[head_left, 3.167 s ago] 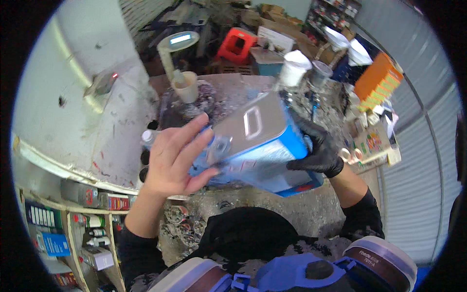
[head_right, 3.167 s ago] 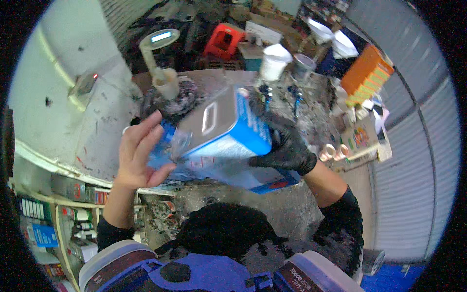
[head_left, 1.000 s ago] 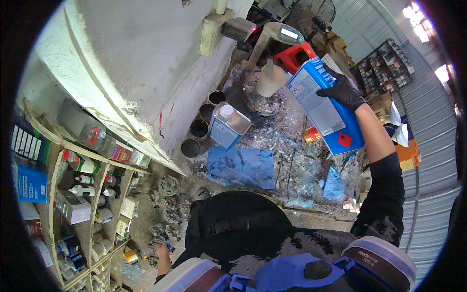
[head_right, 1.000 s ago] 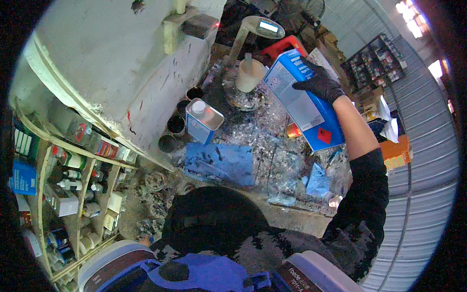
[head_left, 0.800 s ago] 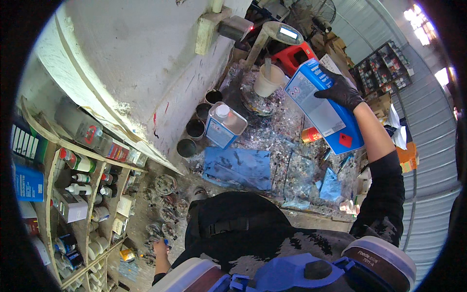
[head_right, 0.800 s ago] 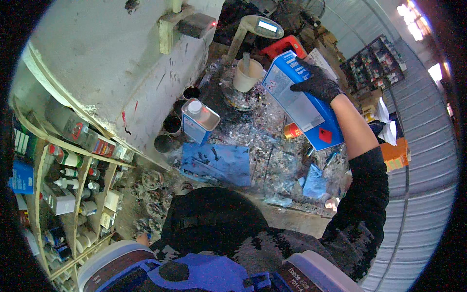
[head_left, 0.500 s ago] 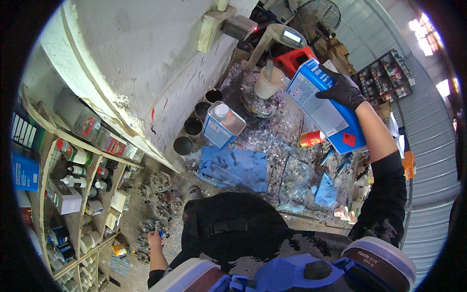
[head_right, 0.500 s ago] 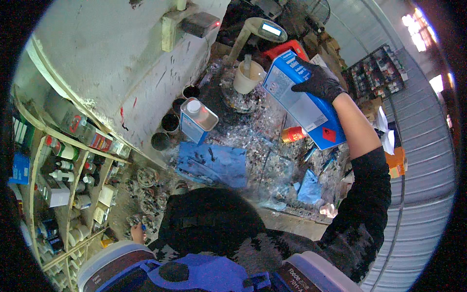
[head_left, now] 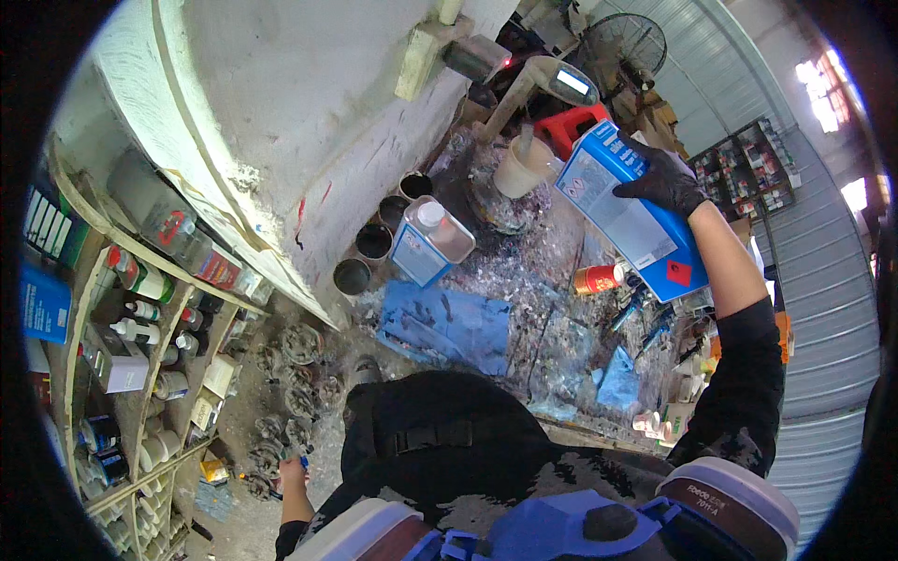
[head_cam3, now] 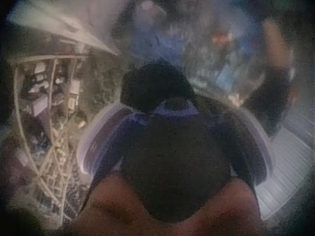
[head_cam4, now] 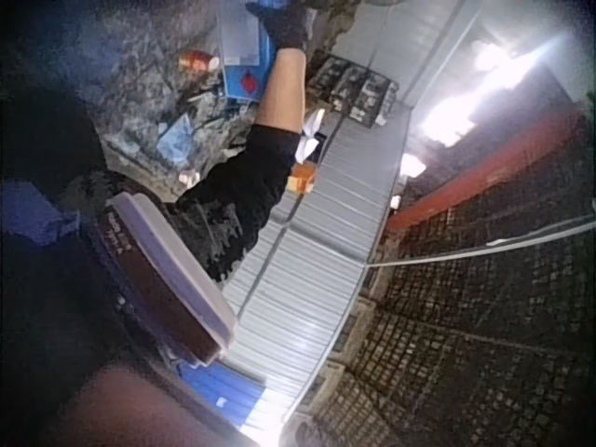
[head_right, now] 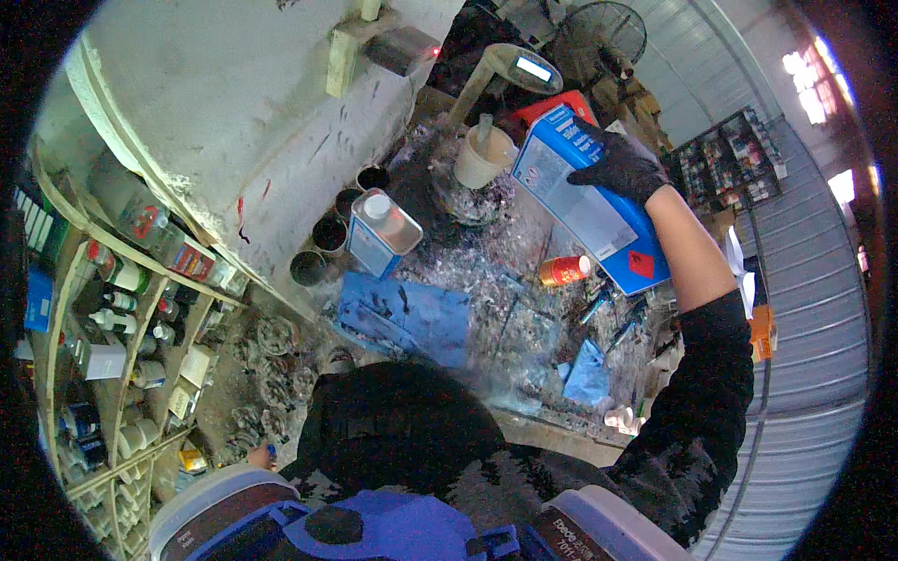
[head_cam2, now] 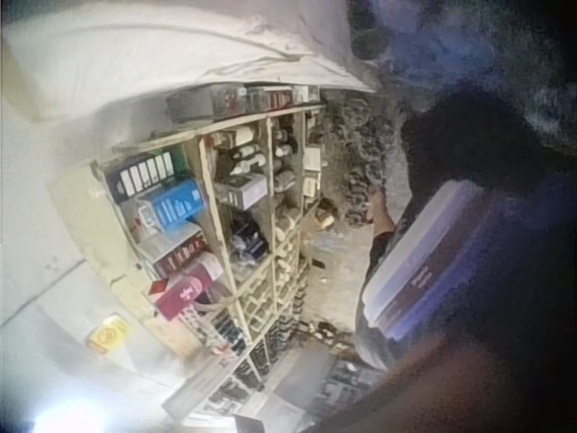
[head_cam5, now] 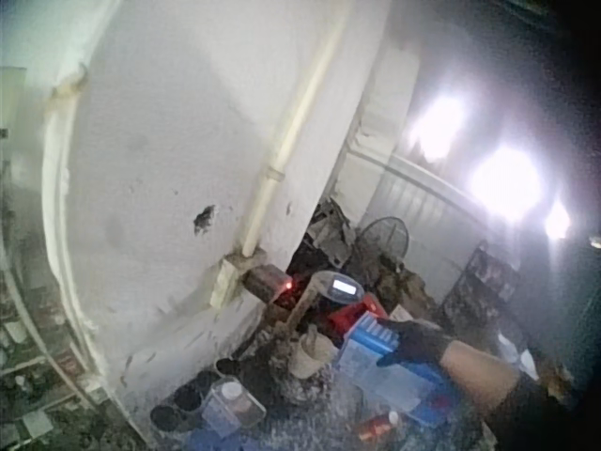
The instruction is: The person pours liquid from a blue rectangular container into a small cup, then uses a metal spatula to stir the contents. They repeat the pouring and stirring steps, then transfer some of the mixture into a larger white container.
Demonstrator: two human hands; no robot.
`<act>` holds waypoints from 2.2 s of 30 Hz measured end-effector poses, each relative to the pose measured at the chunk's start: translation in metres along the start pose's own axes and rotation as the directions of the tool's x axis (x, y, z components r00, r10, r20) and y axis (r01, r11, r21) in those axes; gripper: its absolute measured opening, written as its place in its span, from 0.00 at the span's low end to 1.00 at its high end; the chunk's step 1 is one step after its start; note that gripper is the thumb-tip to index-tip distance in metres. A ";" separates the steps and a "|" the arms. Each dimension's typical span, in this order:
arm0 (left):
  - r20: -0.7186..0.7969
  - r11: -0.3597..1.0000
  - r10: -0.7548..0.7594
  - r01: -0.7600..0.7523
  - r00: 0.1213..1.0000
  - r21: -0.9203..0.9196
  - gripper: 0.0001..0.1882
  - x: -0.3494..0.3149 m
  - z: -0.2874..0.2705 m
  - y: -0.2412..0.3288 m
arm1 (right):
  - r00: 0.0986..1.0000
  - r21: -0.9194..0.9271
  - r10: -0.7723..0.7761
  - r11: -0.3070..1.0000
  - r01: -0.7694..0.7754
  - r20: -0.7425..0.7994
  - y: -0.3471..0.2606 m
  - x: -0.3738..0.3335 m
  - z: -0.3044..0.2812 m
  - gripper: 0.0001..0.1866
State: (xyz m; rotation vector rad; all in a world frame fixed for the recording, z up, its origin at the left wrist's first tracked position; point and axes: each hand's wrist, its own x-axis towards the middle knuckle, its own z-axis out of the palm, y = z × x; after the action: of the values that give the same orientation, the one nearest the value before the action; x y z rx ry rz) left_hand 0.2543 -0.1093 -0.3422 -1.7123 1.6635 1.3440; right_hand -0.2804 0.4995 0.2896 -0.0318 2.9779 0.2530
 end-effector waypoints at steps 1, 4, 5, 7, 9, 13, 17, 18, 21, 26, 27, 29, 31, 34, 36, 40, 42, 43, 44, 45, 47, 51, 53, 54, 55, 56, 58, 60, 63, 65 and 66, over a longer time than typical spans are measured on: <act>-0.017 0.999 -0.037 0.037 0.999 0.008 0.23 -0.001 0.000 0.003 | 1.000 0.002 -0.002 1.000 0.002 -0.011 0.000 -0.001 0.000 0.56; 0.024 0.999 -0.041 0.040 0.999 0.033 0.21 -0.004 0.001 0.015 | 1.000 0.031 -0.011 0.999 0.012 -0.024 0.002 -0.003 0.000 0.56; 0.037 1.000 -0.026 0.026 0.999 -0.009 0.20 -0.004 0.002 0.018 | 1.000 0.045 -0.015 0.999 0.016 -0.024 0.003 -0.003 0.001 0.56; 0.048 0.998 -0.035 0.037 0.998 -0.044 0.19 -0.005 0.003 0.024 | 0.999 0.018 -0.014 1.000 0.014 -0.032 0.004 -0.003 0.002 0.56; 0.042 0.997 0.022 -0.018 0.999 -0.081 0.18 -0.005 0.004 0.029 | 0.999 0.002 -0.009 1.000 0.009 -0.039 0.005 -0.003 0.004 0.57; 0.053 0.997 0.049 -0.045 0.997 -0.066 0.18 -0.004 0.003 0.035 | 0.999 -0.011 0.018 1.000 -0.018 -0.042 0.006 -0.004 0.005 0.57; 0.038 1.000 -0.006 0.007 0.999 -0.023 0.18 0.002 0.001 0.038 | 0.998 0.013 0.007 1.000 -0.007 -0.057 0.007 -0.005 0.006 0.57; 0.023 1.000 0.001 -0.002 1.000 0.030 0.19 0.004 0.001 0.037 | 0.998 0.018 0.006 1.000 -0.005 -0.059 0.007 -0.005 0.006 0.57; 0.025 0.999 0.017 -0.018 1.000 0.031 0.22 0.008 0.000 0.035 | 0.998 0.032 0.003 0.999 -0.001 -0.059 0.009 -0.005 0.005 0.57; -0.019 0.997 0.052 -0.051 0.998 0.065 0.23 0.003 -0.001 0.033 | 0.999 0.045 0.020 0.999 -0.018 -0.042 0.012 -0.004 0.005 0.57; -0.014 0.996 0.042 -0.041 0.999 0.084 0.22 0.002 -0.001 0.034 | 0.999 0.030 0.023 0.999 -0.021 -0.047 0.013 -0.004 0.005 0.57; 0.038 0.999 0.012 -0.013 0.999 0.048 0.21 0.001 -0.002 0.037 | 0.998 0.022 0.016 1.000 -0.015 -0.060 0.015 -0.002 0.007 0.57; 0.087 1.000 -0.013 0.012 0.996 0.012 0.19 0.001 -0.003 0.039 | 0.994 -0.006 -0.020 1.000 0.020 -0.104 0.016 -0.002 0.009 0.56; 0.117 0.999 -0.001 0.007 0.993 -0.049 0.18 0.002 -0.002 0.039 | 0.994 -0.006 -0.029 1.000 0.028 -0.102 0.019 -0.002 0.010 0.56; 0.105 0.998 0.003 0.004 0.994 -0.070 0.17 0.001 -0.001 0.037 | 0.996 -0.005 -0.021 1.000 0.021 -0.088 0.020 -0.002 0.010 0.56; 0.064 0.999 -0.006 0.008 0.998 -0.031 0.17 0.001 0.001 0.037 | 0.994 -0.012 -0.022 1.000 0.021 -0.111 0.020 -0.005 0.012 0.56; 0.051 1.000 -0.008 0.007 0.999 0.023 0.17 0.003 0.001 0.037 | 0.995 0.014 -0.003 1.000 0.004 -0.100 0.019 -0.006 0.012 0.56; 0.052 1.000 0.003 -0.004 0.999 0.025 0.17 0.005 0.001 0.036 | 0.997 0.041 0.018 0.999 -0.014 -0.079 0.018 -0.006 0.011 0.57; 0.054 1.000 0.013 -0.014 0.998 0.027 0.16 0.008 0.001 0.034 | 0.998 0.074 0.037 0.997 -0.032 -0.059 0.018 -0.006 0.010 0.58; 0.056 0.999 0.023 -0.025 0.998 0.029 0.16 0.011 0.001 0.031 | 0.998 0.062 0.035 0.998 -0.032 -0.051 0.017 -0.006 0.010 0.58; 0.092 0.998 0.016 -0.012 0.996 -0.054 0.16 0.017 -0.001 0.026 | 0.999 0.058 0.033 0.998 -0.031 -0.041 0.016 -0.006 0.008 0.59; 0.151 0.916 0.279 -0.310 0.948 0.256 0.16 0.022 -0.004 0.018 | 0.996 0.031 0.042 0.999 -0.040 -0.073 0.016 -0.005 0.011 0.57; 0.118 0.984 0.159 -0.168 0.980 0.064 0.16 0.019 -0.005 0.018 | 0.993 0.002 -0.023 1.000 0.023 -0.113 0.018 -0.005 0.014 0.55; 0.103 0.998 0.030 -0.024 0.994 -0.055 0.16 0.017 -0.004 0.019 | 0.993 0.003 -0.025 1.000 0.026 -0.114 0.019 -0.005 0.014 0.55; 0.105 0.998 0.024 -0.018 0.994 -0.055 0.16 0.014 -0.004 0.021 | 0.993 0.004 -0.029 1.000 0.029 -0.114 0.020 -0.004 0.015 0.55; 0.107 0.998 0.018 -0.012 0.994 -0.055 0.16 0.011 -0.003 0.022 | 0.993 0.010 -0.023 1.000 0.024 -0.112 0.020 -0.003 0.015 0.55; 0.068 1.000 0.013 -0.012 0.998 -0.026 0.17 0.007 0.000 0.022 | 0.993 0.004 -0.038 0.999 0.039 -0.112 0.020 -0.003 0.015 0.55; -0.013 0.999 0.019 -0.019 1.000 0.033 0.18 0.005 0.003 0.021 | 0.993 0.000 -0.039 0.999 0.040 -0.110 0.019 -0.004 0.013 0.55; 0.054 0.999 0.039 -0.039 0.998 -0.003 0.18 0.005 0.005 0.021 | 0.994 -0.003 -0.032 1.000 0.031 -0.101 0.017 -0.006 0.010 0.56; 0.081 0.999 0.032 -0.032 0.996 -0.004 0.18 0.006 0.006 0.021 | 0.995 0.017 -0.030 0.999 0.032 -0.094 0.016 -0.007 0.009 0.56; 0.094 1.000 0.029 -0.029 0.995 -0.005 0.18 0.006 0.006 0.022 | 0.995 0.010 -0.026 1.000 0.027 -0.096 0.017 -0.007 0.009 0.56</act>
State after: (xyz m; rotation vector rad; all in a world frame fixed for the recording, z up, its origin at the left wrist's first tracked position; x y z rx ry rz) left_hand 0.2307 -0.1122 -0.3426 -1.6064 1.6401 1.4197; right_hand -0.2723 0.5176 0.2852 -0.0839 3.0719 0.2387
